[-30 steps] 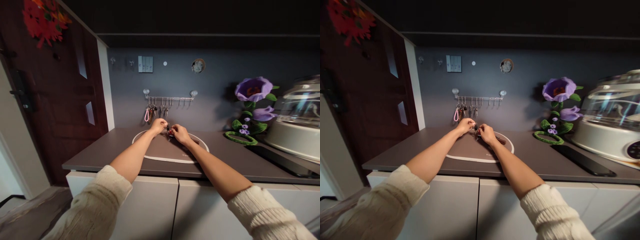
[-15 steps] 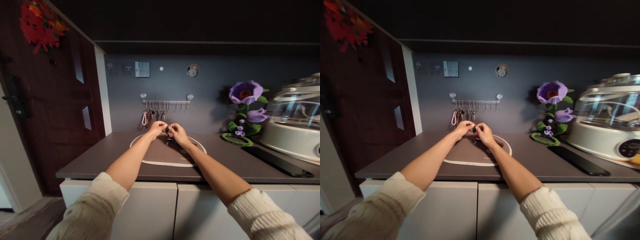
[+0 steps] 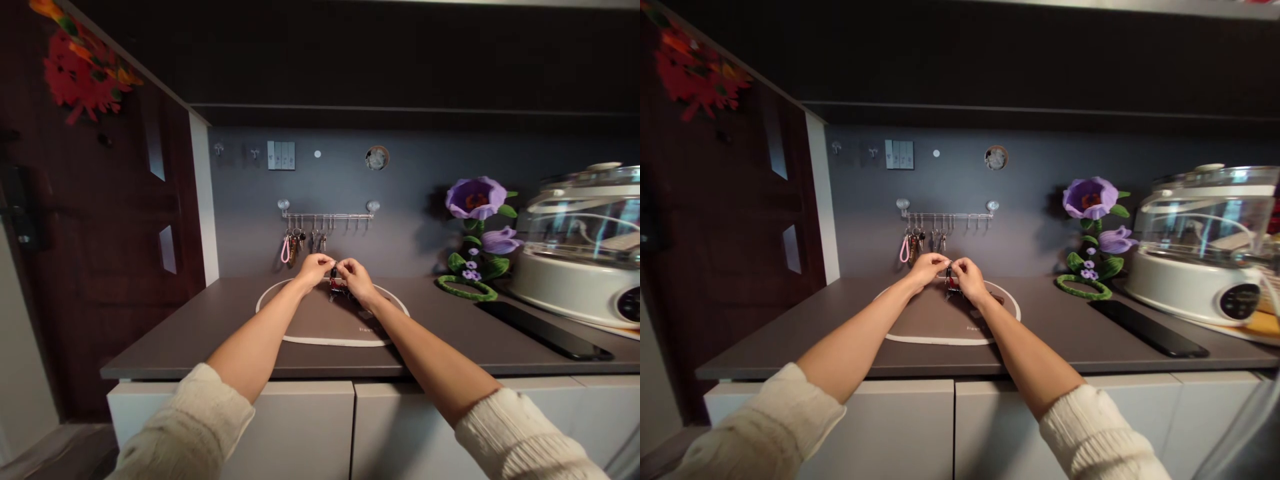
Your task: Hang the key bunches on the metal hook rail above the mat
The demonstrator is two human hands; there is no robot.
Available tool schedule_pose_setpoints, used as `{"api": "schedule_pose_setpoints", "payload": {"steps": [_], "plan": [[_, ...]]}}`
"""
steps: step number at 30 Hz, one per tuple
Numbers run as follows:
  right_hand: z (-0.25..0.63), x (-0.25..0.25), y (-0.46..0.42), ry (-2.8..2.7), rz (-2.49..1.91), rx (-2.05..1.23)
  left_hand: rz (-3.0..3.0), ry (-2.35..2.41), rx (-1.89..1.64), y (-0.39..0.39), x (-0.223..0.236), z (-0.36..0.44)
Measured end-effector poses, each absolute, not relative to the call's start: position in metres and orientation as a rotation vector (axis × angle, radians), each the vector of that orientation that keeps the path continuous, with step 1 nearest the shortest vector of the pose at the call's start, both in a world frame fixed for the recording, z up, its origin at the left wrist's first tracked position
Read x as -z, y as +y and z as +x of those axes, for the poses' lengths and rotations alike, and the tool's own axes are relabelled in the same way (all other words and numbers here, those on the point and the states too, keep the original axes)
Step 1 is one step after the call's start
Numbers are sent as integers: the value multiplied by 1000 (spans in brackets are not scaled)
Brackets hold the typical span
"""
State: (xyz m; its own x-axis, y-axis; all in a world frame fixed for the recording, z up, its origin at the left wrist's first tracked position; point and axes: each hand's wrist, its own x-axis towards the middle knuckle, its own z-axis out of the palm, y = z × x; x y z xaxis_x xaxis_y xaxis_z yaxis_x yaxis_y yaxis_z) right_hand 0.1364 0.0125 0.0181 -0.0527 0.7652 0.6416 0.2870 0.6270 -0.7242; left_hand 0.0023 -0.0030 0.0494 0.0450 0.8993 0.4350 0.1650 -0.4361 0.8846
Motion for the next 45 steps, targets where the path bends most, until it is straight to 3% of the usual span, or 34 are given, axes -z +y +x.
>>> {"api": "schedule_pose_setpoints", "payload": {"steps": [13,26,45], "plan": [[130,-45,28,-1416,-853,-712,1729,1475,-1498,21,-37,-3],[102,-103,60,-1120,-856,-888,1966,1905,-1030,2,-46,-5],[90,-102,83,-935,-925,-959,2012,1976,-940,3,-45,-6]]}}
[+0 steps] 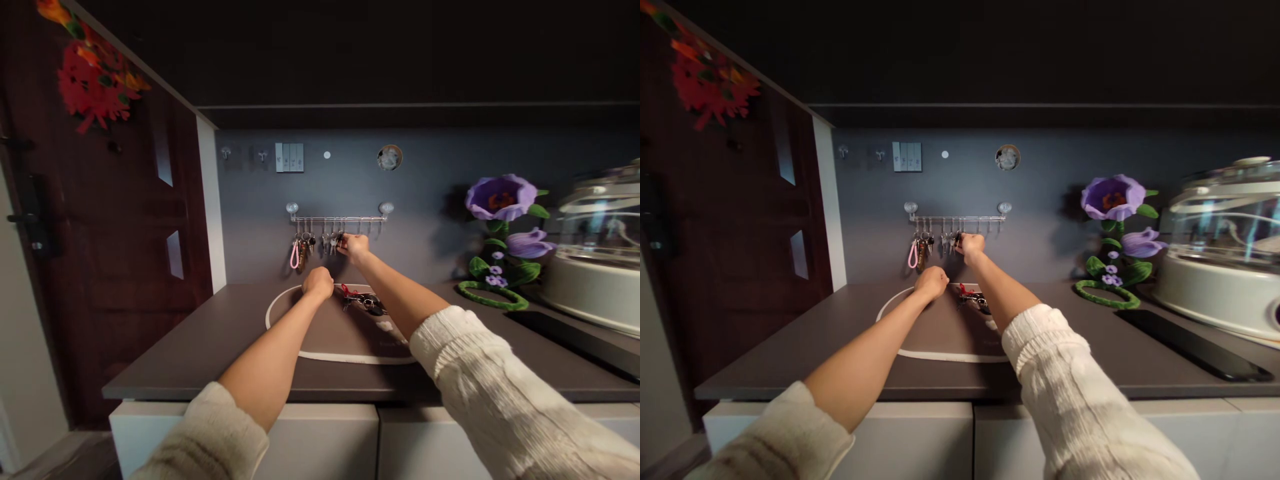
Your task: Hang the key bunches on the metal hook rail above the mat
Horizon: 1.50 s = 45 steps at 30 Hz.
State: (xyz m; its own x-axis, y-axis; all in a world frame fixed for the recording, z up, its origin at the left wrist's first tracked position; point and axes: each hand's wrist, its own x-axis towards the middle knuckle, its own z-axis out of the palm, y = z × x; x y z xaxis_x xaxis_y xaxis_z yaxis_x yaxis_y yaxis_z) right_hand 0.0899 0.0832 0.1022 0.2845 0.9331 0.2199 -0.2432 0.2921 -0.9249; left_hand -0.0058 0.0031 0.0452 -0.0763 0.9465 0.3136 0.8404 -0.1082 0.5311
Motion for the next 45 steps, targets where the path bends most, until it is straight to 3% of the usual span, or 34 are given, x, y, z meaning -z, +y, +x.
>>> {"api": "schedule_pose_setpoints", "payload": {"steps": [23,45], "plan": [[101,-89,78,-1080,-904,-1032,2037,1868,-1000,5,-42,-8],[132,-66,33,-1131,-908,-1156,2750,1353,-746,11,-22,-5]]}}
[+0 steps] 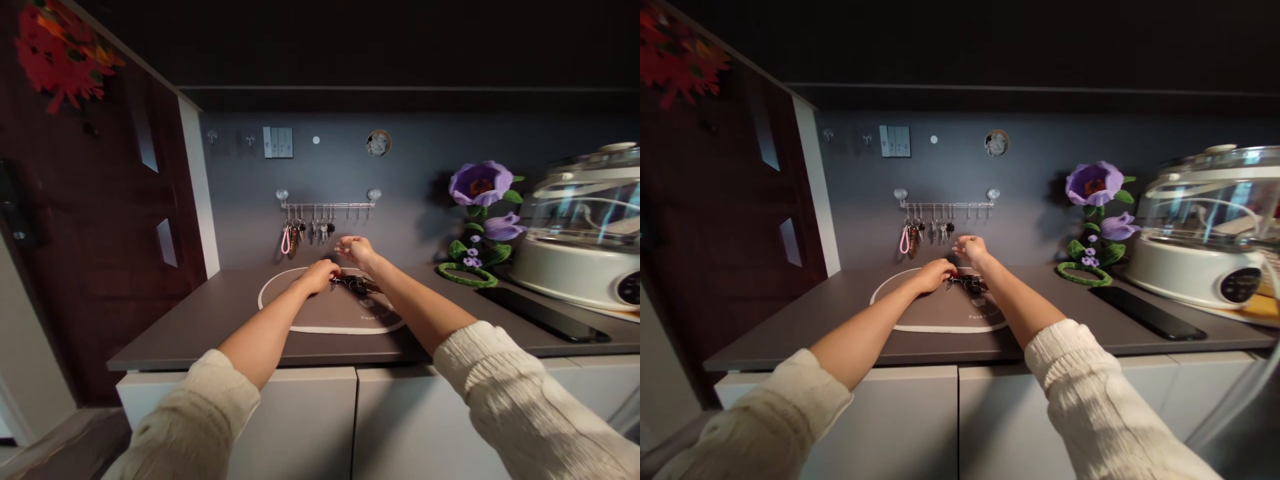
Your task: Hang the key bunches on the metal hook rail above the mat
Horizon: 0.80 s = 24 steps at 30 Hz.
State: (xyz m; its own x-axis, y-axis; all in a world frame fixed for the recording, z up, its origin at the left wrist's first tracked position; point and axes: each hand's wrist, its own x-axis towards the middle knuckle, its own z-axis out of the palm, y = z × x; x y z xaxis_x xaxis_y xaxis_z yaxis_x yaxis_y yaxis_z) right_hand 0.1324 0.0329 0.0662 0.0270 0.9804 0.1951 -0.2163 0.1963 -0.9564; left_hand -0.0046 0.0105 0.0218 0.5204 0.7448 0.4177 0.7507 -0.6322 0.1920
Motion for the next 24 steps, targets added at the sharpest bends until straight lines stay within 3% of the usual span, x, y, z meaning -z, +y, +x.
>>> {"api": "schedule_pose_setpoints", "payload": {"steps": [9,17,24], "plan": [[146,-38,13,-1262,-1000,-965,-2721,-1173,603,19,-13,-9],[153,-24,9,-1696,-1280,-311,-2641,-1271,566,18,-15,-13],[146,-23,7,-1928,-1361,-100,-2602,-1336,566,21,-17,-15]]}}
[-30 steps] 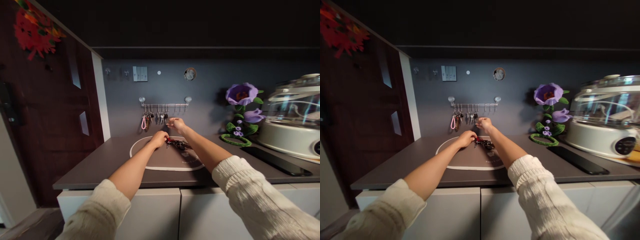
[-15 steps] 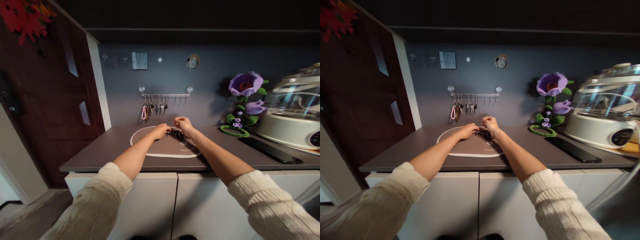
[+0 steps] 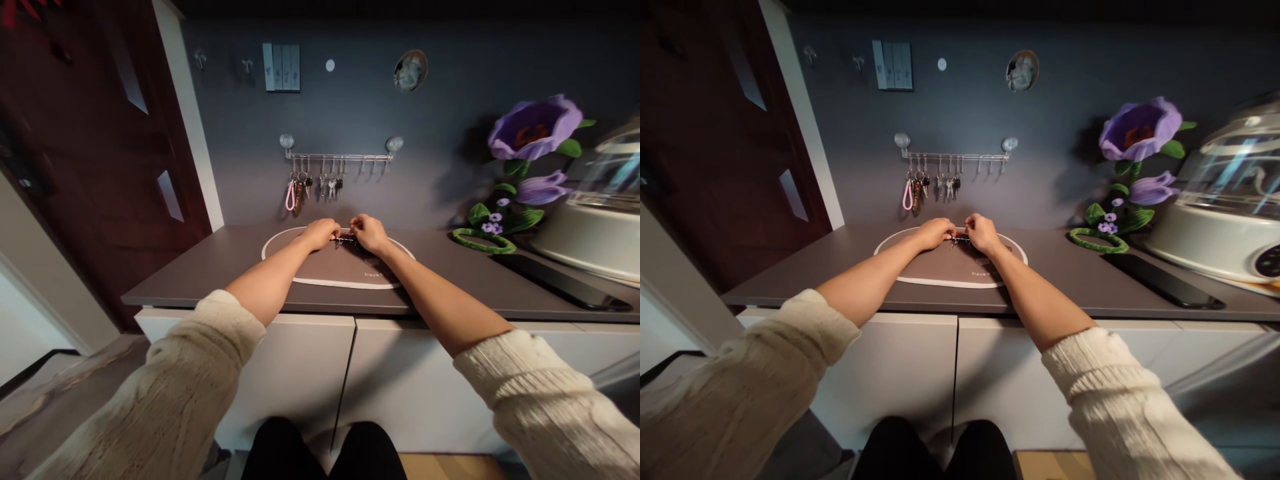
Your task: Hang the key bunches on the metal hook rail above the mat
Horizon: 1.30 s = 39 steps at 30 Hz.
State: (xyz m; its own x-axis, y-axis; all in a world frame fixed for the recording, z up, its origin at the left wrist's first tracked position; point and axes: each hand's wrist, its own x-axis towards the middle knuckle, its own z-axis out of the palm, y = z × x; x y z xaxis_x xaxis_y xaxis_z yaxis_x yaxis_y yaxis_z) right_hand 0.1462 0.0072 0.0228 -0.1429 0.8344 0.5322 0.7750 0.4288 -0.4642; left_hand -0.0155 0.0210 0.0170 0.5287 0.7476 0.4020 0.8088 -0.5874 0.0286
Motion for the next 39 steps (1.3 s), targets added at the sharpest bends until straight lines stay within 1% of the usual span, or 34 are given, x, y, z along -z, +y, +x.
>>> {"api": "schedule_pose_setpoints", "payload": {"steps": [14,23,31,39], "plan": [[146,-22,10,-1983,-1372,-45,-2572,-1342,615,22,-22,-20],[146,-23,8,-1988,-1372,-54,-2535,-1435,780,20,-28,-19],[146,-23,9,-1984,-1364,-58,-2603,-1552,1201,16,-32,-15],[145,-25,7,-1955,-1348,-103,-2696,-1663,1819,11,-35,-11]]}}
